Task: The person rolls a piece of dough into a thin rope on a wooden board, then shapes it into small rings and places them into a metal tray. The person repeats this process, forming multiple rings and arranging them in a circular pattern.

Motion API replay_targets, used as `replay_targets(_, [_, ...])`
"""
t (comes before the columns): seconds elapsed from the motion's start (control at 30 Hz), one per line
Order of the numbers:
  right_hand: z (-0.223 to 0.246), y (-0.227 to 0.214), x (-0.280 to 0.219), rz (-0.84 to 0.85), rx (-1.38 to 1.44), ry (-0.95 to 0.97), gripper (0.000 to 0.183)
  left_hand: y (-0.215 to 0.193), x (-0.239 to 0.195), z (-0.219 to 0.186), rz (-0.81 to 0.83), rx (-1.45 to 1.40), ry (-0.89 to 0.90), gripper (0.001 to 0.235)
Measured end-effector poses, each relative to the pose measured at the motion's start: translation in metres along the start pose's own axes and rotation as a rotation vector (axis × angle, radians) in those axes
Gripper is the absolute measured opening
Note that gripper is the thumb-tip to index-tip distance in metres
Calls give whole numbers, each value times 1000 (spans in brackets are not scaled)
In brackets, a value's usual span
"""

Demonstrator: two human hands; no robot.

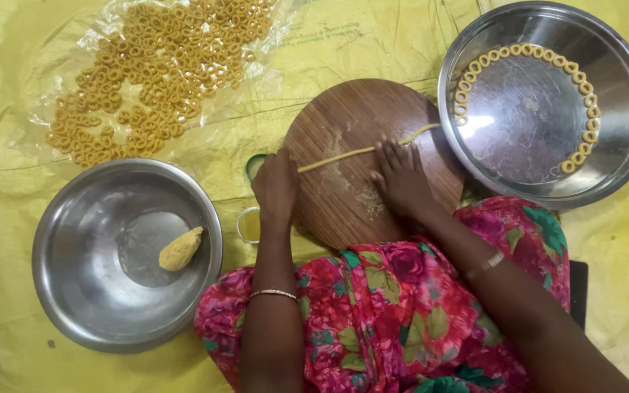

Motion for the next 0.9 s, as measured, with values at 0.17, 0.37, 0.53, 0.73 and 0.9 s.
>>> replay_targets(0.17, [-4,-7,3,18,-37,6,70,6,5,-3,18,25,34,15])
replay_targets(0.37, [-15,-18,44,-66,-28,-8,71,11,2,6,-80,98,93,15])
replay_targets(0.53, [-12,2,-4,-26,-51,-10,71,19,4,5,-94,104,135,13])
replay_targets(0.73, [-27,-5,35,-56,-121,29,71,27,4,5,-73,133,131,15])
replay_targets(0.9, [-29,-5,43,-55,-14,47,73,22,3,9,-110,149,126,22])
Point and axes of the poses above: each hand's wrist, its own x-axis towards the middle knuckle, its own y-axis out of the palm, z = x × y, the point moved 5 cm from there along x, towards the middle knuckle, and after that the axes turned 11 degrees about z, right-handed, at the moved point
